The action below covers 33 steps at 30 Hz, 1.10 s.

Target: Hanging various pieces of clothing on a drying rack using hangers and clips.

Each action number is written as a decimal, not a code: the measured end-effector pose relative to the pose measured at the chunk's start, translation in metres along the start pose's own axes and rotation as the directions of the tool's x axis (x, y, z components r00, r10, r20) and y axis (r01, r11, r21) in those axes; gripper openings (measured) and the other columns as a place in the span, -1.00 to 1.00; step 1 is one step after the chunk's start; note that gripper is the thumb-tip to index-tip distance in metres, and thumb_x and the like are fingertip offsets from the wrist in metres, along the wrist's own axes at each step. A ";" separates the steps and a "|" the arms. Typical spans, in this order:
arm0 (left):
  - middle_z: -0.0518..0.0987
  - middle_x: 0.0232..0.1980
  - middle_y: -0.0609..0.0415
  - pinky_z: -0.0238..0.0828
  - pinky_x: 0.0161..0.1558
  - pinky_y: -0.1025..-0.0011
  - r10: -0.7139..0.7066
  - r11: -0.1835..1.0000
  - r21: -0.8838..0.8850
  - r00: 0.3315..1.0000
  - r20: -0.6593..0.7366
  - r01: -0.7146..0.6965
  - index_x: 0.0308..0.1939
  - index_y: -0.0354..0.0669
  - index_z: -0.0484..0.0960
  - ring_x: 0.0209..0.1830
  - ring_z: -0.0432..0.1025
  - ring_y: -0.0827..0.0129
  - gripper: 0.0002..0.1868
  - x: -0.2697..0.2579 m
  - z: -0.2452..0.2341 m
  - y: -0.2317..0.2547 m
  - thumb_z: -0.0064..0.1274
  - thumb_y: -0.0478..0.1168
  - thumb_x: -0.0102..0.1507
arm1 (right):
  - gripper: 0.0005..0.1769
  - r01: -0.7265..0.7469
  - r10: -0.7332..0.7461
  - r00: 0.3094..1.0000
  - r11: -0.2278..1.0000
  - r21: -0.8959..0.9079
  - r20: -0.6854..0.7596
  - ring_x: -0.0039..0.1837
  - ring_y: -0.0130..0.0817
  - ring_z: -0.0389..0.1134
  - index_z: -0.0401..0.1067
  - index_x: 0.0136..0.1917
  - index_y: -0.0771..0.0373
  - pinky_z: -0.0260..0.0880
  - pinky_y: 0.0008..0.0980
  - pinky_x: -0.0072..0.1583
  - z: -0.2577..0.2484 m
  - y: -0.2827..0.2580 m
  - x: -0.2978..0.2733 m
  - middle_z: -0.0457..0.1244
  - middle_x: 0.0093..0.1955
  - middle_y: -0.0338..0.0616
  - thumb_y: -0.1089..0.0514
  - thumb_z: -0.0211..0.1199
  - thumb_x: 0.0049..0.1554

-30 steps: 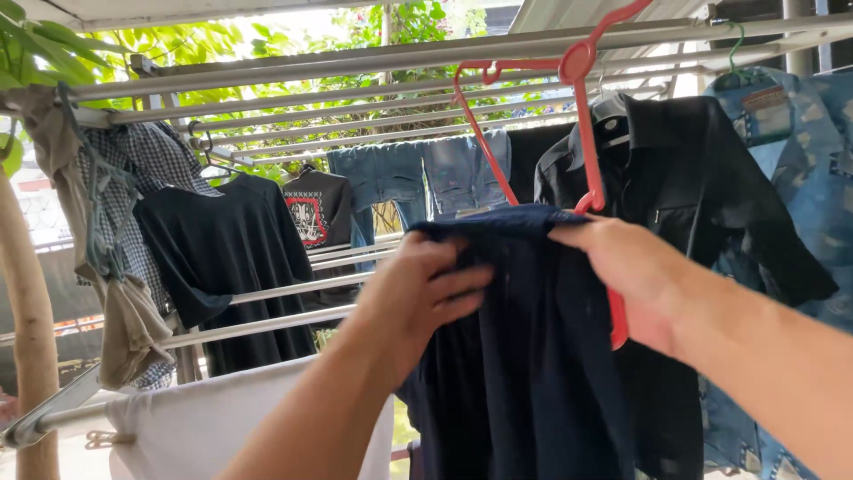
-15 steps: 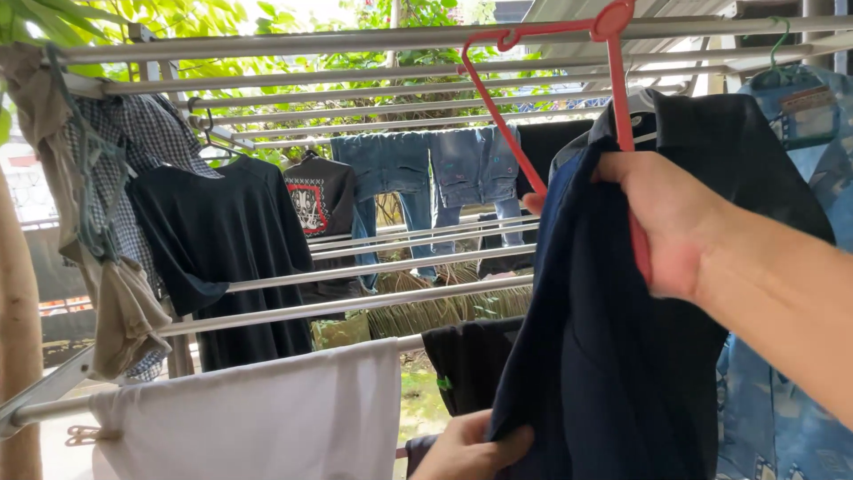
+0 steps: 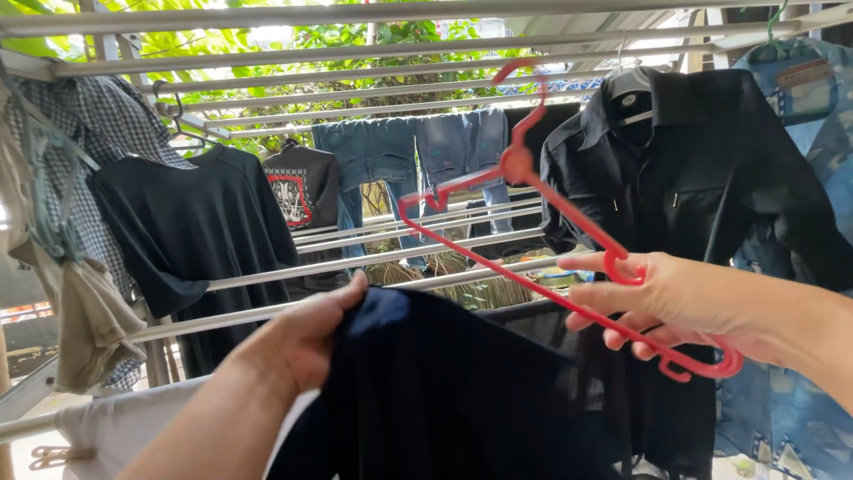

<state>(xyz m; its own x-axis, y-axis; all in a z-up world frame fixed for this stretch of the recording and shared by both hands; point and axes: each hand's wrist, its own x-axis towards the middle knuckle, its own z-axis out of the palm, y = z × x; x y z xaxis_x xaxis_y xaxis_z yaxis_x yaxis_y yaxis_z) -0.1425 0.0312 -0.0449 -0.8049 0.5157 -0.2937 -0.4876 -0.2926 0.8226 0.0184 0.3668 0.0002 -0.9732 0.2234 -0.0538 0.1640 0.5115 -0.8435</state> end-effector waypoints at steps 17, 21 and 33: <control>0.69 -0.41 0.04 0.58 -0.53 0.49 0.203 0.965 0.163 0.979 0.019 -0.203 -0.11 -0.28 0.65 -0.60 0.59 0.43 -0.69 -0.025 -0.071 0.058 0.08 -0.08 0.28 | -0.40 -0.212 0.196 0.930 0.977 0.021 0.310 -0.37 -0.23 0.32 0.40 0.36 0.29 0.32 -0.28 -0.34 -0.051 0.023 0.004 0.42 -0.02 0.08 0.19 0.48 0.08; 0.70 -0.40 0.00 0.59 -0.51 0.49 0.160 0.981 0.109 0.986 0.037 -0.163 -0.12 -0.28 0.65 -0.58 0.60 0.39 -0.72 -0.021 -0.087 0.073 0.07 -0.11 0.27 | -0.44 -0.245 0.300 0.870 0.952 -0.184 0.392 -0.32 -0.30 0.35 0.42 0.37 0.26 0.42 -0.36 -0.28 -0.037 0.009 0.004 0.41 0.06 0.04 0.25 0.39 0.10; 0.47 0.29 0.05 0.30 0.20 0.43 0.621 -0.110 0.776 0.566 0.541 -0.621 0.61 0.00 0.19 0.16 0.39 0.40 -0.26 -0.163 0.013 -0.009 0.03 -0.37 0.35 | -0.53 -0.050 0.112 0.916 0.985 -0.166 0.384 -0.31 -0.35 0.40 0.56 0.23 0.26 0.46 -0.39 -0.24 0.001 -0.012 -0.003 0.45 -0.06 -0.06 0.16 0.41 0.04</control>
<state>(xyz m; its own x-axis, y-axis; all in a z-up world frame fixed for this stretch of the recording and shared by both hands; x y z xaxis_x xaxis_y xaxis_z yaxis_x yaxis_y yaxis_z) -0.0018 -0.0396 0.0019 -0.5756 0.5462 0.6085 0.8160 0.3363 0.4701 0.0191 0.3592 0.0100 -0.9354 -0.0569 -0.3490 0.2374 0.6305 -0.7390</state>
